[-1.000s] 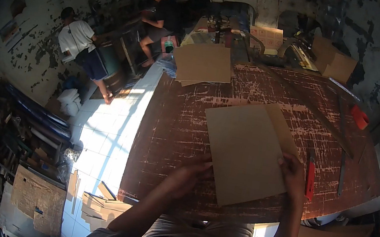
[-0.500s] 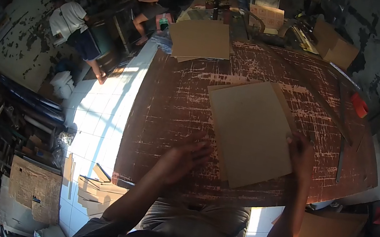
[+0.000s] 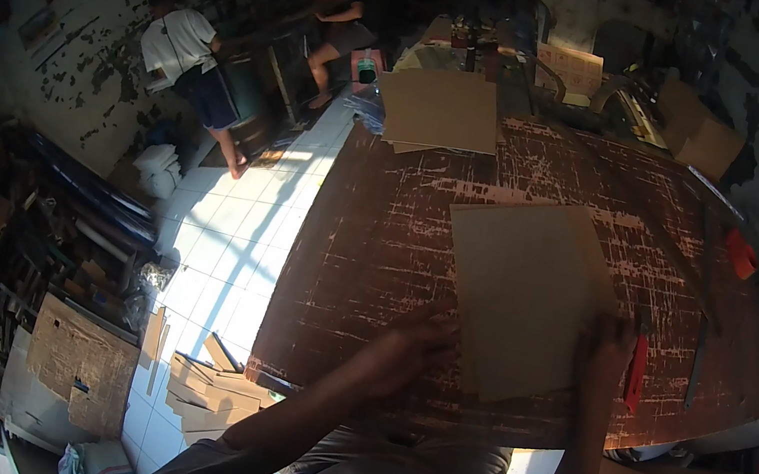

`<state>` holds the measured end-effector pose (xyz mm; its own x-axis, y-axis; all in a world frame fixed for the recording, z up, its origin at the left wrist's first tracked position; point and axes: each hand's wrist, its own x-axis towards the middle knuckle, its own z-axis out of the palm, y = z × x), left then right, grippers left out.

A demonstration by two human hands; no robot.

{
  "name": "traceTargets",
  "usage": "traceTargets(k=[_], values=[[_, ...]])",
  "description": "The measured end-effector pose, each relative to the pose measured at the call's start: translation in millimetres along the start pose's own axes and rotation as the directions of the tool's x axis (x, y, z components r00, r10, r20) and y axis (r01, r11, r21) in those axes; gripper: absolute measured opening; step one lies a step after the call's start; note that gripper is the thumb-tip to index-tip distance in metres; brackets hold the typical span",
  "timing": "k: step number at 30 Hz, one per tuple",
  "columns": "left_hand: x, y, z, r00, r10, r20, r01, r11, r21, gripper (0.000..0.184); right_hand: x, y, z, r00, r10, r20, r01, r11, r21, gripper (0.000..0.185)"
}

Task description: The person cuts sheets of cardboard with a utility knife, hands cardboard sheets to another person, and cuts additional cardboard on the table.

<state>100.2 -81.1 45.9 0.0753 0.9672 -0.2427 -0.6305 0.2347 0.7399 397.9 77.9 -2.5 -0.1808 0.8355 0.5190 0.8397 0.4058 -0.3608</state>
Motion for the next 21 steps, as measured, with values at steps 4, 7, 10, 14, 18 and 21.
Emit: traceTargets(k=[4, 7, 10, 14, 18, 21], values=[[2.8, 0.1, 6.4, 0.998, 0.001, -0.069, -0.002, 1.000, -0.009, 0.070, -1.5, 7.1, 3.6, 0.998, -0.026, -0.063, 0.026, 1.000, 0.005, 0.035], [5.8, -2.4, 6.9, 0.993, 0.030, -0.115, -0.036, 0.998, -0.046, 0.068, -1.6, 1.5, 1.0, 0.996, -0.032, -0.080, 0.034, 0.999, 0.030, 0.037], [15.6, -10.7, -3.3, 0.992, 0.058, -0.108, -0.061, 0.998, -0.027, 0.066, -2.0, -2.8, -2.3, 0.996, -0.025, -0.087, 0.028, 0.999, 0.034, 0.037], [26.6, -6.1, -11.5, 0.997, 0.077, -0.002, -0.077, 0.995, 0.062, 0.058, -0.6, -3.3, -5.8, 0.996, -0.032, -0.083, 0.039, 0.995, 0.089, 0.034], [31.2, 4.6, -1.7, 1.000, 0.006, -0.012, -0.005, 0.998, 0.060, 0.048, 3.2, -4.1, -12.2, 0.999, 0.023, -0.038, -0.016, 0.987, 0.159, 0.032], [41.5, -6.7, 6.1, 1.000, 0.020, -0.014, -0.017, 0.983, 0.181, 0.045, 1.4, -12.7, -19.1, 0.999, 0.033, -0.014, -0.029, 0.972, 0.233, 0.031]])
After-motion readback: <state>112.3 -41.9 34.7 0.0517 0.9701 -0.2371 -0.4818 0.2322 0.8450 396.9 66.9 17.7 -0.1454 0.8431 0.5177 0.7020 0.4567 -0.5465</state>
